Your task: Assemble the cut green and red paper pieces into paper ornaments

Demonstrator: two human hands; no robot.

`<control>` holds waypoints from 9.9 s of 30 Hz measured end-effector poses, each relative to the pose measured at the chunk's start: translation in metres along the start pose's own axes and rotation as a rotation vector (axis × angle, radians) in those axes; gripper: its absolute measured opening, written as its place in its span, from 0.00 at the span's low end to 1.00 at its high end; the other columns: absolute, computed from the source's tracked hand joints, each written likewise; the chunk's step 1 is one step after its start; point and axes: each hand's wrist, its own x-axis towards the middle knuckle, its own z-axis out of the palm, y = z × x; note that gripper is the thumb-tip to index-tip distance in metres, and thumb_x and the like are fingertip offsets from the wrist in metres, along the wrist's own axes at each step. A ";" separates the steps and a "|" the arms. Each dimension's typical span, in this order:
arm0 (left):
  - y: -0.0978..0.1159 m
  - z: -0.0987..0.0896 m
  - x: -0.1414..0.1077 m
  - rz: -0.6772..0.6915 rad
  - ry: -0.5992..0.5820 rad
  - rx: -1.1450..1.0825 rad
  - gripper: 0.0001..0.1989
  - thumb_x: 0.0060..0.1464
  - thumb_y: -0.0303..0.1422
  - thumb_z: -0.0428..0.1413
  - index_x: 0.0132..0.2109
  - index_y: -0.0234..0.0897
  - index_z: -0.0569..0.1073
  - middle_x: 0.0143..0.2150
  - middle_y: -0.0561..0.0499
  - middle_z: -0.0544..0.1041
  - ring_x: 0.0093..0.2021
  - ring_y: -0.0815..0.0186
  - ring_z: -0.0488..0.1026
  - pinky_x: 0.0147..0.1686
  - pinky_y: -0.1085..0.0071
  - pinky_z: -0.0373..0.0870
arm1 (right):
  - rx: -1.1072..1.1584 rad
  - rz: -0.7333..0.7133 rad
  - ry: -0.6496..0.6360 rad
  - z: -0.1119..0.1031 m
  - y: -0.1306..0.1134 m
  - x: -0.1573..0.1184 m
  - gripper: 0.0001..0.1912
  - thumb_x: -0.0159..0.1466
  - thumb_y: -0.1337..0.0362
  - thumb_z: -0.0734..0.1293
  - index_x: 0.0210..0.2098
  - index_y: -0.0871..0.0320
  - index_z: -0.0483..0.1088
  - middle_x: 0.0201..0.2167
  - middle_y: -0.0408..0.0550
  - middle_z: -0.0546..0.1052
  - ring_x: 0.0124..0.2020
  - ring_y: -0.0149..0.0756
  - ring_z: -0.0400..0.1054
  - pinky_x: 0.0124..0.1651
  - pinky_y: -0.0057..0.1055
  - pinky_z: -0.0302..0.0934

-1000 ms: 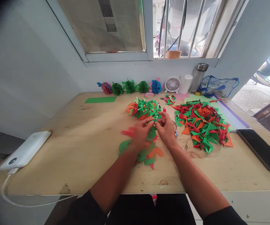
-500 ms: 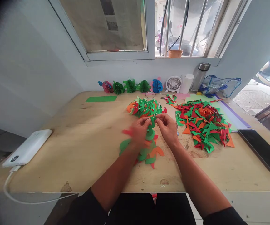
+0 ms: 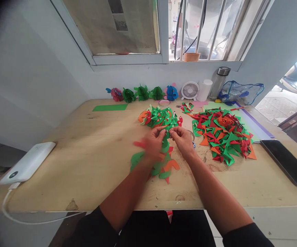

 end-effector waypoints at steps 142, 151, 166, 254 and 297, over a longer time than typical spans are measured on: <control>0.009 -0.001 -0.005 0.098 -0.077 0.325 0.08 0.49 0.28 0.53 0.36 0.35 0.76 0.32 0.50 0.78 0.31 0.69 0.73 0.32 0.75 0.69 | -0.799 -0.383 0.157 -0.008 0.003 -0.001 0.06 0.55 0.63 0.61 0.24 0.56 0.65 0.21 0.43 0.71 0.23 0.31 0.62 0.29 0.27 0.53; 0.005 -0.002 -0.001 0.050 -0.028 0.272 0.08 0.49 0.28 0.53 0.36 0.35 0.76 0.31 0.50 0.78 0.32 0.68 0.74 0.33 0.73 0.71 | -0.596 -0.280 0.166 -0.008 0.003 0.001 0.06 0.55 0.62 0.61 0.23 0.56 0.64 0.18 0.39 0.66 0.20 0.28 0.58 0.25 0.25 0.53; 0.008 0.000 -0.003 0.058 -0.050 0.252 0.08 0.48 0.27 0.54 0.35 0.35 0.76 0.31 0.50 0.79 0.32 0.68 0.74 0.34 0.73 0.71 | -0.502 -0.216 0.094 -0.006 0.010 0.003 0.07 0.54 0.61 0.62 0.25 0.58 0.67 0.19 0.40 0.68 0.20 0.28 0.60 0.24 0.26 0.54; 0.003 0.001 -0.001 -0.020 -0.079 0.095 0.09 0.45 0.32 0.56 0.34 0.34 0.77 0.29 0.50 0.77 0.29 0.69 0.72 0.29 0.75 0.68 | -0.390 -0.136 0.136 -0.005 0.007 0.001 0.13 0.54 0.56 0.63 0.21 0.59 0.67 0.15 0.39 0.64 0.18 0.26 0.55 0.22 0.25 0.49; 0.023 0.001 -0.007 -0.304 -0.217 -0.141 0.17 0.50 0.44 0.53 0.28 0.33 0.74 0.23 0.49 0.76 0.20 0.70 0.68 0.22 0.74 0.63 | -0.142 -0.185 0.277 -0.012 0.006 0.006 0.12 0.55 0.56 0.63 0.24 0.59 0.69 0.18 0.40 0.66 0.21 0.28 0.58 0.26 0.26 0.54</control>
